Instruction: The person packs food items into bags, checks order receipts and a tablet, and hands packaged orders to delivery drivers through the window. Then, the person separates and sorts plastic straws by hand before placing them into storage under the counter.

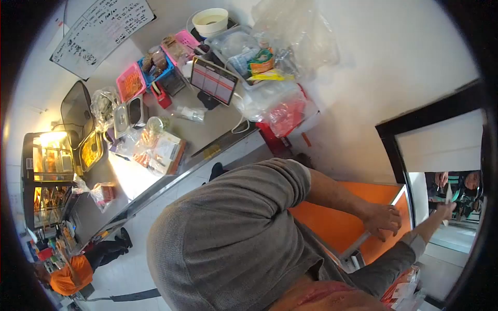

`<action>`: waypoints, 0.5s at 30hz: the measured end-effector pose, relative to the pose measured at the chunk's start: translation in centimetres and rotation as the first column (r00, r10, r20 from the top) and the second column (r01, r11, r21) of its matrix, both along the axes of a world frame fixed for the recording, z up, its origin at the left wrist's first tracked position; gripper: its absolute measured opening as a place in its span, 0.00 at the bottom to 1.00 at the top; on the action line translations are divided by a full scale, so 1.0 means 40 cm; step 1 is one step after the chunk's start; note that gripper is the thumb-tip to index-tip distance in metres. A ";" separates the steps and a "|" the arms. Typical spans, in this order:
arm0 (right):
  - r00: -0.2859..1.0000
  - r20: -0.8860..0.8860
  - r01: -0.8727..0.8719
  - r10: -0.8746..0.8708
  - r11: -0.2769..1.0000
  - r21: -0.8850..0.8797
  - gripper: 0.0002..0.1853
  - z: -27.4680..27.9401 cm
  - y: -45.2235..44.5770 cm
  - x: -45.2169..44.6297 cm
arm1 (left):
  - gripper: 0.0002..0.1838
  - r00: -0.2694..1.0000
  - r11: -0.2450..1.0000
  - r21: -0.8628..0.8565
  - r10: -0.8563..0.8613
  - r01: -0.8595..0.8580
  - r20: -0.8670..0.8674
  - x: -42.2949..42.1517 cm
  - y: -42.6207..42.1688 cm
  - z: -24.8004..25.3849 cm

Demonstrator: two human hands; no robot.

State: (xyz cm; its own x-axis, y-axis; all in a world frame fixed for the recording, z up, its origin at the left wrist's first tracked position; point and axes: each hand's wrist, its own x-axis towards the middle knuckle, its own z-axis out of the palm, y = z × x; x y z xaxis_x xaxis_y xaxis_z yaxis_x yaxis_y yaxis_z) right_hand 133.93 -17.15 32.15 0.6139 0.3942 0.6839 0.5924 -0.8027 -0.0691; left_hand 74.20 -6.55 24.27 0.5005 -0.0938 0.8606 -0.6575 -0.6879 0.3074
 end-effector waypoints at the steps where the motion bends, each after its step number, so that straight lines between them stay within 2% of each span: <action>1: 0.992 -0.126 0.045 -0.030 0.992 0.116 0.20 0.092 -0.012 -0.041 | 0.20 0.993 0.998 -0.062 0.021 -0.014 0.113 -0.022 0.012 -0.008; 2: 0.979 -0.197 -0.010 0.043 0.986 0.165 0.23 0.185 -0.022 -0.119 | 0.18 0.983 0.997 -0.081 0.014 0.001 0.186 -0.127 0.066 0.055; 3: 0.957 -0.265 -0.057 0.116 0.974 0.220 0.26 0.280 -0.034 -0.196 | 0.20 0.986 0.997 -0.069 0.046 -0.036 0.163 -0.217 0.117 0.104; 4: 0.920 -0.281 -0.217 0.273 0.952 0.217 0.27 0.346 -0.047 -0.325 | 0.21 0.988 0.996 -0.058 0.077 -0.070 0.137 -0.302 0.163 0.144; 5: 0.827 -0.401 -0.393 0.393 0.915 0.086 0.26 0.398 -0.039 -0.540 | 0.22 0.988 0.994 -0.050 0.104 -0.099 0.112 -0.374 0.200 0.178; 6: 0.775 -0.362 -0.546 0.518 0.837 0.030 0.19 0.412 0.010 -0.847 | 0.24 0.976 0.974 -0.109 0.206 -0.198 0.066 -0.430 0.222 0.205; 7: 0.660 -0.522 -0.664 0.540 0.744 -0.069 0.17 0.428 0.036 -1.052 | 0.25 0.954 0.942 -0.159 0.300 -0.295 0.012 -0.487 0.241 0.229; 8: 0.530 -0.671 -0.772 0.518 0.622 -0.130 0.15 0.437 0.060 -1.232 | 0.26 0.937 0.923 -0.212 0.343 -0.322 0.071 -0.574 0.271 0.264; 9: 0.235 -0.840 -0.879 0.489 0.476 0.031 0.17 0.433 0.100 -1.418 | 0.26 0.913 0.900 -0.265 0.388 -0.346 0.126 -0.671 0.298 0.284; 10: 0.385 -0.812 -0.849 0.439 0.514 -0.124 0.19 0.412 0.146 -1.645 | 0.26 0.939 0.917 -0.217 0.343 -0.335 -0.002 -0.751 0.309 0.273; 13: 0.117 -0.812 -0.985 0.572 0.172 -0.021 0.08 0.365 0.309 -2.069 | 0.24 0.933 0.966 -0.134 0.169 -0.221 -0.318 -0.980 0.360 0.196; 14: -0.018 -0.850 -0.988 0.526 0.118 0.094 0.06 0.330 0.363 -2.124 | 0.22 0.923 0.977 -0.164 0.067 -0.138 -0.378 -1.059 0.373 0.149; 15: -0.151 -0.868 -0.975 0.474 0.075 0.211 0.06 0.290 0.429 -2.175 | 0.19 0.857 0.933 -0.338 -0.070 -0.126 -0.511 -1.150 0.379 0.114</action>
